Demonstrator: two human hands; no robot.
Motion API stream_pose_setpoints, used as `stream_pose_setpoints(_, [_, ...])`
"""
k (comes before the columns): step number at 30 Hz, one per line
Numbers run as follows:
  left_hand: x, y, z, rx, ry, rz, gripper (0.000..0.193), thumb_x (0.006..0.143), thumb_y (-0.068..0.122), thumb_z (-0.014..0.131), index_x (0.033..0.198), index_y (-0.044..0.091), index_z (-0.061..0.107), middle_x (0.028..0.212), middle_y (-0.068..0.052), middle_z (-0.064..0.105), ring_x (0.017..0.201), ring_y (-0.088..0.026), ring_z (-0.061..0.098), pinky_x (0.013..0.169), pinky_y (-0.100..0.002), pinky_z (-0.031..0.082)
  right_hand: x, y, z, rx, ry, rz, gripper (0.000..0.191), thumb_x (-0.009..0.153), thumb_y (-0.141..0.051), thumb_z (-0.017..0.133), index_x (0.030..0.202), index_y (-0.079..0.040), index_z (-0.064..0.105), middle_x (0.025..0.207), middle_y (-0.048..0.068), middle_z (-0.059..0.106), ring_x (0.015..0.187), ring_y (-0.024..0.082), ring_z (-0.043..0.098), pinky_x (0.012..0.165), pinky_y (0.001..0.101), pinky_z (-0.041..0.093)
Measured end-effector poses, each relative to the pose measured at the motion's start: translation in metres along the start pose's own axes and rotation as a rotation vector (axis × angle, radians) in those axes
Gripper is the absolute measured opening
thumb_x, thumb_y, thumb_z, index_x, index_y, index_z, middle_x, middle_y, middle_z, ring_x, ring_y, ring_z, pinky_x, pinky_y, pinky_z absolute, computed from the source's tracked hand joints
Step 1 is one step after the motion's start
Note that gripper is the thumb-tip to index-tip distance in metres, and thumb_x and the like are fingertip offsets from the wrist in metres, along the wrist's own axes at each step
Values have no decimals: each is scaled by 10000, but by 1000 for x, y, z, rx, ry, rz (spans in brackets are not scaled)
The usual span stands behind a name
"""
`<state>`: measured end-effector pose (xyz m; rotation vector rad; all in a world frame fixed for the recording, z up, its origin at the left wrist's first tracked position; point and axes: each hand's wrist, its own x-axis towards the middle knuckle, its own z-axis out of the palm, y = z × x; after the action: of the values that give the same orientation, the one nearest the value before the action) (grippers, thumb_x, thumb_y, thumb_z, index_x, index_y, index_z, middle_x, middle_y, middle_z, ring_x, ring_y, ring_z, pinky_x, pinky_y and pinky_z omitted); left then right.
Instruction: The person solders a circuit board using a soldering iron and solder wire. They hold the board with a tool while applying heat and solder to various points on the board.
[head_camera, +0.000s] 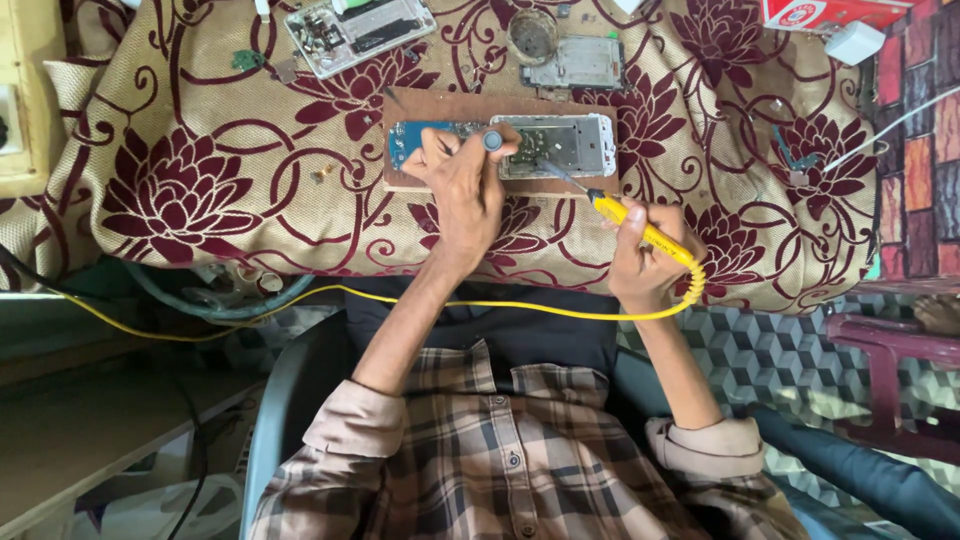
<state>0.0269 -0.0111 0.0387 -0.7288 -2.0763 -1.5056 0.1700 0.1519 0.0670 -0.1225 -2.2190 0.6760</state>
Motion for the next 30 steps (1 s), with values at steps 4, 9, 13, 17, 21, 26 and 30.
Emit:
stream_pose_setpoints(4, [1, -3, 2, 6, 11, -1, 202, 937, 13, 642, 986, 196, 708, 787, 0, 542, 917, -212, 415, 887, -395, 221, 8, 3, -2, 9, -23, -11, 214, 1127, -142, 548, 1004, 32, 570, 775, 115, 727, 647, 165, 692, 591, 284, 481])
stream_pose_setpoints(9, [0, -3, 5, 7, 11, -9, 195, 960, 20, 648, 989, 204, 703, 770, -3, 507, 894, -208, 413, 872, -395, 213, 12, 13, 1, 120, -19, -2, 220, 1166, -131, 530, 1009, 23, 517, 779, 107, 689, 718, 175, 716, 662, 274, 536])
stream_pose_setpoints(13, [0, -3, 4, 3, 8, 4, 193, 945, 22, 643, 991, 204, 690, 798, -15, 509, 912, -216, 424, 878, -397, 216, 12, 22, 9, 281, 30, 94, 190, 1158, -85, 502, 1018, 43, 507, 810, 138, 648, 687, 165, 679, 649, 255, 553])
stream_pose_setpoints(17, [1, -3, 3, 21, -11, -19, 201, 936, 18, 629, 985, 201, 695, 788, -11, 507, 902, -212, 426, 885, -401, 222, 18, 27, 13, 370, 102, 204, 195, 1149, -56, 498, 982, 45, 505, 804, 153, 656, 626, 152, 645, 596, 252, 493])
stream_pose_setpoints(21, [1, -3, 2, 14, -16, 2, 198, 935, 20, 622, 985, 198, 692, 800, -13, 518, 917, -219, 432, 889, -403, 223, 26, 29, 15, 359, 157, 256, 207, 1131, -60, 488, 951, 39, 508, 776, 140, 655, 568, 141, 628, 529, 245, 453])
stream_pose_setpoints(26, [1, -3, 1, 12, -21, 4, 210, 926, 11, 615, 986, 197, 690, 815, -13, 532, 930, -223, 433, 897, -405, 227, 30, 29, 17, 376, 169, 273, 231, 1134, -61, 489, 922, 31, 506, 719, 123, 630, 527, 132, 584, 502, 249, 445])
stream_pose_setpoints(30, [2, -4, 1, 15, -4, -2, 206, 921, 10, 616, 986, 191, 689, 818, -26, 528, 932, -231, 425, 893, -401, 226, 29, 30, 15, 359, 153, 249, 232, 1140, -70, 481, 935, 34, 510, 712, 120, 614, 537, 137, 593, 513, 253, 448])
